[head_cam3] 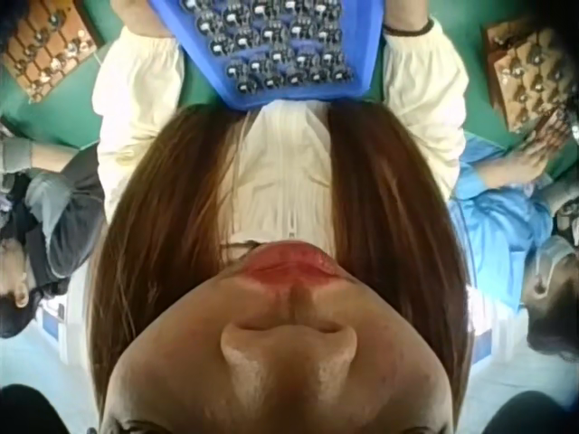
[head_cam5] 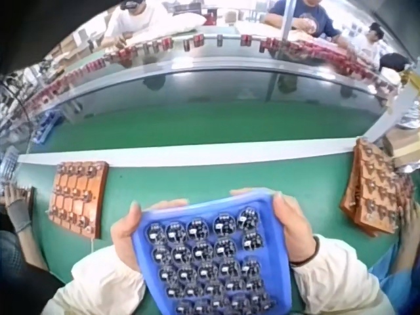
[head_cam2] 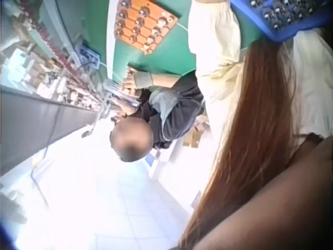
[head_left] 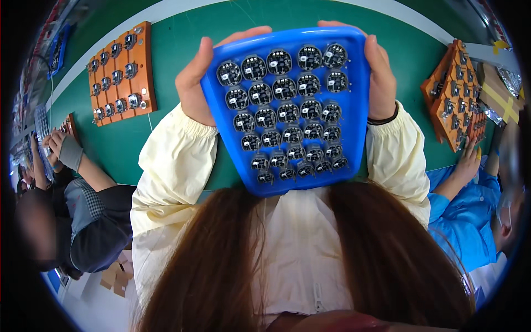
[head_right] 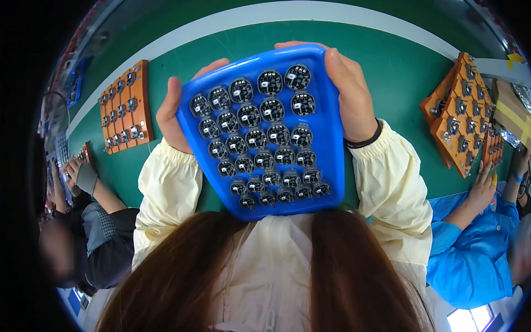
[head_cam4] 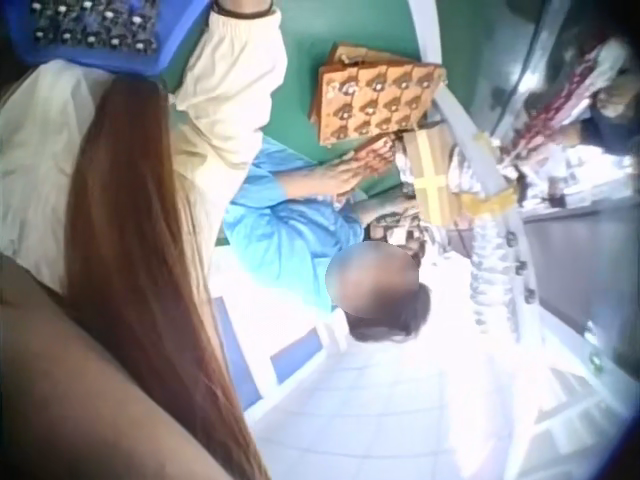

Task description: Inspecting and organizing printed circuit board assemblies on orange trays at an electronics factory assembly line.

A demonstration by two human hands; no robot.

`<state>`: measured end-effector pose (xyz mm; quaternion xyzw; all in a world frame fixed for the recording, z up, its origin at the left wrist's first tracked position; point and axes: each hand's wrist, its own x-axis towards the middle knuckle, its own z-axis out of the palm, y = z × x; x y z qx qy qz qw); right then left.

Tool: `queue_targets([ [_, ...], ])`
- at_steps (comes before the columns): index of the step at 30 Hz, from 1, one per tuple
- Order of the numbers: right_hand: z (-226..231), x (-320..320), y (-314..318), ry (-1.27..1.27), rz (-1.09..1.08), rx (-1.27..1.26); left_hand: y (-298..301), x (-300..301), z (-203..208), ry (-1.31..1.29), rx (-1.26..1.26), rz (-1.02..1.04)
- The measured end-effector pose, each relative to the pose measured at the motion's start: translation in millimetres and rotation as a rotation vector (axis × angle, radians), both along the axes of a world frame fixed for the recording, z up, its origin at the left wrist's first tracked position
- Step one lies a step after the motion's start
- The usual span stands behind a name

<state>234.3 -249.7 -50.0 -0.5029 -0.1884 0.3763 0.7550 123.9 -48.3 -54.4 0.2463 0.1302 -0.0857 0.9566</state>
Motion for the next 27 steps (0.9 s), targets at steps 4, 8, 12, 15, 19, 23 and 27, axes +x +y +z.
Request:
queue_targets([
  [4,1.6,-2.6,1.3,0.028,-0.054,0.029,1.2,-0.2,-1.0,-0.007,-0.003,-0.003],
  [8,0.5,-1.6,0.5,-0.05,-0.026,-0.018,2.0,-0.6,-1.2,-0.008,0.015,-0.009],
  [12,0.7,-3.0,1.5,0.003,-0.047,0.022,1.8,1.0,-0.5,-0.004,0.022,-0.011],
  [15,1.2,-2.8,1.7,0.033,-0.062,0.022,1.3,1.2,0.7,0.002,0.018,-0.015],
  [19,1.3,-0.9,-0.2,0.0,-0.014,-0.033,3.8,3.5,-2.1,-0.034,-0.032,-0.065],
  [23,-0.7,-0.7,0.4,0.009,-0.032,-0.058,5.8,3.9,-2.9,-0.059,-0.044,-0.089],
  [27,-2.7,-2.2,1.0,0.031,-0.032,-0.062,3.9,1.1,-1.6,-0.035,-0.033,-0.089],
])
